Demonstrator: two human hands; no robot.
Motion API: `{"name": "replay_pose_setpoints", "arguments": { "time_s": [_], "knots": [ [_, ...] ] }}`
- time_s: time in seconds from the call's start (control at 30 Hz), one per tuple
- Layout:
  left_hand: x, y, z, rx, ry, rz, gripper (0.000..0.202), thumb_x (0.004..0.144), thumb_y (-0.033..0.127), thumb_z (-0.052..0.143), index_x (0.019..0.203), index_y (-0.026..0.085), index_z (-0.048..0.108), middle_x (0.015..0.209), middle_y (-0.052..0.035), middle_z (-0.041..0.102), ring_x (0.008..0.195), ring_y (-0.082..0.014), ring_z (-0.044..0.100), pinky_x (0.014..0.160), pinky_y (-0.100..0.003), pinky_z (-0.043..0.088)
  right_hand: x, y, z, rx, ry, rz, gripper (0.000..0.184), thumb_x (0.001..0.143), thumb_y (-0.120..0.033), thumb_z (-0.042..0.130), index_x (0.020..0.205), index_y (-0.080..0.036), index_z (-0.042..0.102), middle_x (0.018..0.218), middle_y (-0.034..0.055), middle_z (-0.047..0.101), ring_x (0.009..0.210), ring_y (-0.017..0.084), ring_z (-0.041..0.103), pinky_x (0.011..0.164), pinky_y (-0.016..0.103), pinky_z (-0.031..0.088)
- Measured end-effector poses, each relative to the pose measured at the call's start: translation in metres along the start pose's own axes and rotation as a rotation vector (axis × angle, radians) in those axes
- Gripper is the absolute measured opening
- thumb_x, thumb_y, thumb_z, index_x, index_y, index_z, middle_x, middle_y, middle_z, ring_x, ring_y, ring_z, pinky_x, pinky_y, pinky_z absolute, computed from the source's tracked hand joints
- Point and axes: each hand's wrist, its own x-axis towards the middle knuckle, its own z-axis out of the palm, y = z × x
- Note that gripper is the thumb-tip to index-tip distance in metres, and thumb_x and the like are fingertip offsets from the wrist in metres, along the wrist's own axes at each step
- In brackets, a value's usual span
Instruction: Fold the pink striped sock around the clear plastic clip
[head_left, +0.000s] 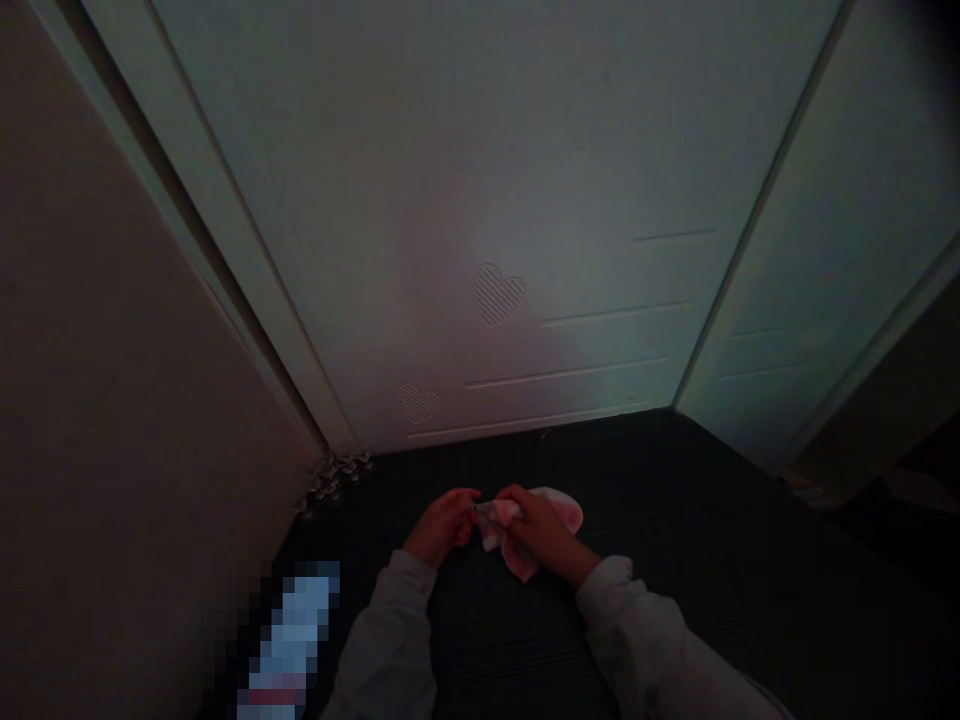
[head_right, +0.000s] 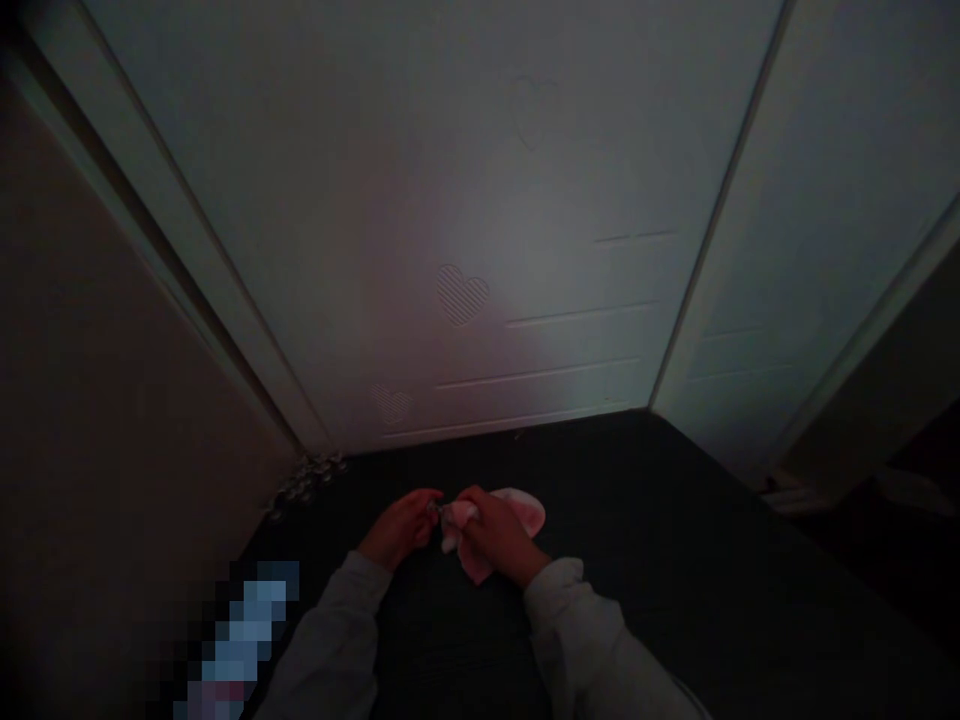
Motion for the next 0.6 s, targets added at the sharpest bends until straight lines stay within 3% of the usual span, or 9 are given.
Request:
{"name": "replay_pose_setpoints", "arguments": {
  "time_s": [0.27, 0.6],
  "knots": [
    [-0.0001, -0.0008, -0.0024, -0.024, -0.044, 0.028, 0.041, 0.061, 0.036, 0.069, 0.094, 0.014, 0.056, 0.073, -0.0023, 0.059, 0.044, -0.0043, 0.042, 0.044, -0.021, 0.028, 0.0000, 0.0026, -0.0012, -0.025, -0.018, -0.028, 0.019, 0.074, -0.012, 0.041, 0.086, -0.017, 0.056, 0.078, 0.0023, 0.061, 0.072, 0.016, 0.055, 0.063, 0.025, 0.037],
    [-0.0005, -0.0001, -0.0005, -0.031, -0.044, 0.016, 0.040, 0.061, 0.037, 0.069, 0.092, 0.015, 0.056, 0.069, -0.0006, 0.058, 0.043, -0.0051, 0.045, 0.044, -0.021, 0.028, 0.0003, 0.0050, 0.0003, -0.018, -0.030, -0.024, 0.017, 0.070, -0.008, 0.041, 0.077, -0.018, 0.053, 0.071, 0.0001, 0.059, 0.067, 0.014, 0.054, 0.059, 0.023, 0.035]
  ]
}}
